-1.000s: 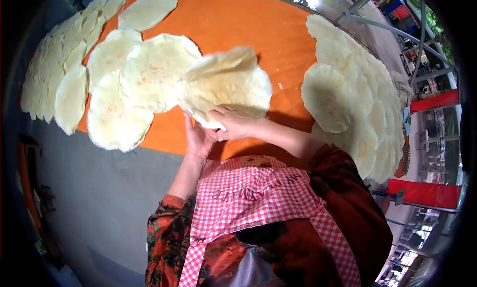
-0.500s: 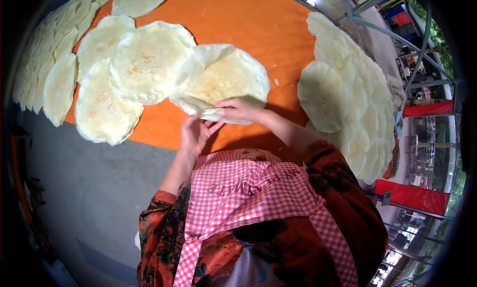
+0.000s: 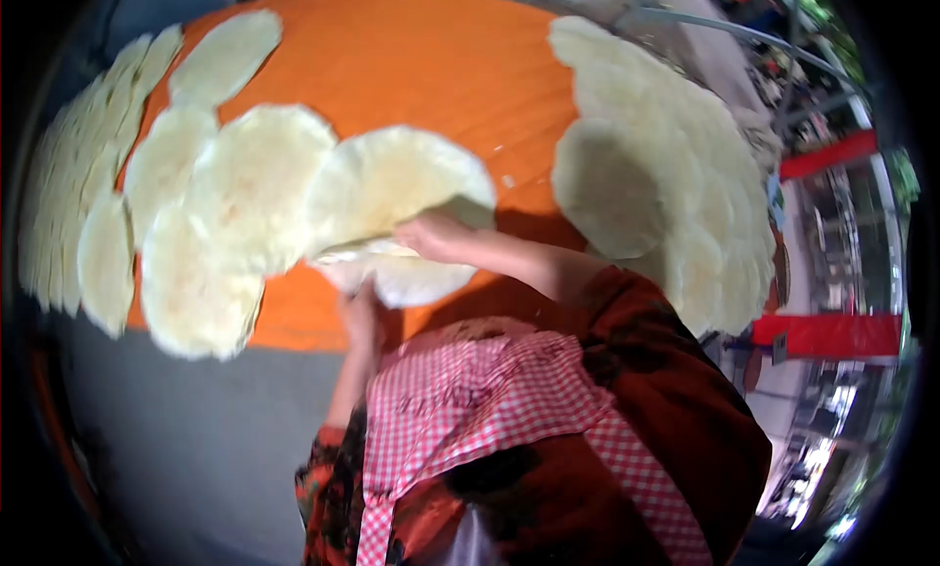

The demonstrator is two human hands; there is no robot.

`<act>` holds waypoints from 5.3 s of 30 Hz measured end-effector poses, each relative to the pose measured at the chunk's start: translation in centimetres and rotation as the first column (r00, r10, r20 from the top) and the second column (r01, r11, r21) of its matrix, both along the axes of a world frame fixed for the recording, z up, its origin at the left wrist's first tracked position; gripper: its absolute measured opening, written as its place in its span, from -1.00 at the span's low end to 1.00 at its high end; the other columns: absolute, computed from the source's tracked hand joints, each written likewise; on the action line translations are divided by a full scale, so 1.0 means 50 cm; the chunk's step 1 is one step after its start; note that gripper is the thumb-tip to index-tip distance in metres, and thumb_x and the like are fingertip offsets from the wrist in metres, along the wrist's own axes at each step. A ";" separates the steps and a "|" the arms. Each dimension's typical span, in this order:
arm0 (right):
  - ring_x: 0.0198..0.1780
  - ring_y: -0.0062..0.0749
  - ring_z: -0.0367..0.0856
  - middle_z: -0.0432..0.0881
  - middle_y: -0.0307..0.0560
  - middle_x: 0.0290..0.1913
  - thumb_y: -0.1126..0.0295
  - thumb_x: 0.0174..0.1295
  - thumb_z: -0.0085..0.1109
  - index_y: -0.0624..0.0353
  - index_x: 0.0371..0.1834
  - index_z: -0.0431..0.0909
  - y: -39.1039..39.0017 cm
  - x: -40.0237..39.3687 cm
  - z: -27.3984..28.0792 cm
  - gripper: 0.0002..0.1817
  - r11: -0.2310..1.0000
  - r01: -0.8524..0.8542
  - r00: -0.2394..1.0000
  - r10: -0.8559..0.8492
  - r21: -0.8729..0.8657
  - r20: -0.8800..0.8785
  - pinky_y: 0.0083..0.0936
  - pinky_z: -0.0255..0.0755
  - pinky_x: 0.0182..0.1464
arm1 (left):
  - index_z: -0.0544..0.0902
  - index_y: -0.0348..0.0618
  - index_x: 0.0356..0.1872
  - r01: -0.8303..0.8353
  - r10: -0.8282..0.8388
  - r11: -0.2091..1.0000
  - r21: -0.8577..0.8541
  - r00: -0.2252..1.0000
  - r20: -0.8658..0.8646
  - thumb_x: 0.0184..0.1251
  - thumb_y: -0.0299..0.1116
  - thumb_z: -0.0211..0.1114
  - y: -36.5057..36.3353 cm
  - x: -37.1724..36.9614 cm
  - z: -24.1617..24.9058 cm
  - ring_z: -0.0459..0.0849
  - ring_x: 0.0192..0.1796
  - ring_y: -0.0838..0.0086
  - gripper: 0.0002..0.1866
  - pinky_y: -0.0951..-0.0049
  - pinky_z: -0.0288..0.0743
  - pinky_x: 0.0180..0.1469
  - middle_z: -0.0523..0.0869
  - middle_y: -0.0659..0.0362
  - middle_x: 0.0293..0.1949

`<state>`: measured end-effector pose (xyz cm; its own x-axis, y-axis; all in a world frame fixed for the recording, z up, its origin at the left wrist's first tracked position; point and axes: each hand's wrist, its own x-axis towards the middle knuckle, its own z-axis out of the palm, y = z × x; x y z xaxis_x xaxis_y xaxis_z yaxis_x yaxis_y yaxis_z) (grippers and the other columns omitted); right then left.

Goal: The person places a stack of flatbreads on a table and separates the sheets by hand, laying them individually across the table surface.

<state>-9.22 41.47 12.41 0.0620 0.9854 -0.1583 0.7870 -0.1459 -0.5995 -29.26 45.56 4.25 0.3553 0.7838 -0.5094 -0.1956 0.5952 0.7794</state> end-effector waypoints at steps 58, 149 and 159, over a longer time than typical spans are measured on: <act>-0.19 -0.50 0.59 0.66 -0.19 -0.21 0.55 0.15 0.05 0.30 -0.04 0.56 -0.178 0.717 0.160 -0.71 0.478 0.820 0.546 -0.486 0.315 -0.682 -0.47 0.47 -0.09 | 0.52 -0.26 -0.09 0.559 0.051 0.321 0.764 0.796 -0.604 0.22 -0.56 0.18 0.065 -0.059 -0.056 0.53 0.01 0.23 -0.77 0.28 0.45 0.03 0.57 0.02 -0.06; -0.24 -0.10 0.59 0.63 0.05 -0.31 0.32 0.04 0.21 0.20 -0.28 0.55 0.158 -0.297 -0.095 -0.77 0.785 0.313 0.940 -0.338 0.536 -0.053 -0.25 0.45 -0.10 | 0.32 -0.21 0.20 0.260 -0.264 0.960 0.108 0.964 0.034 0.14 -0.66 0.13 0.287 -0.122 -0.011 0.62 -0.04 0.31 -0.47 0.28 0.61 -0.07 0.56 0.05 0.01; -0.52 -0.63 0.48 0.59 -0.25 -0.58 0.43 0.07 0.18 0.24 -0.56 0.60 -0.010 0.162 0.074 -0.87 0.468 0.848 0.497 -0.540 0.249 -0.679 -0.47 0.39 -0.46 | 0.41 -0.34 0.21 0.227 -0.228 0.970 -0.091 0.974 -0.003 0.30 -0.40 0.12 0.433 -0.205 0.036 0.57 0.13 0.15 -0.54 0.12 0.43 0.21 0.59 0.01 0.11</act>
<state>-1.11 40.95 16.08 0.8373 0.5387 0.0934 0.1576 -0.0741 -0.9847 -39.50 67.22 6.03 0.5118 0.6341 -0.5796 -0.0366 0.6902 0.7227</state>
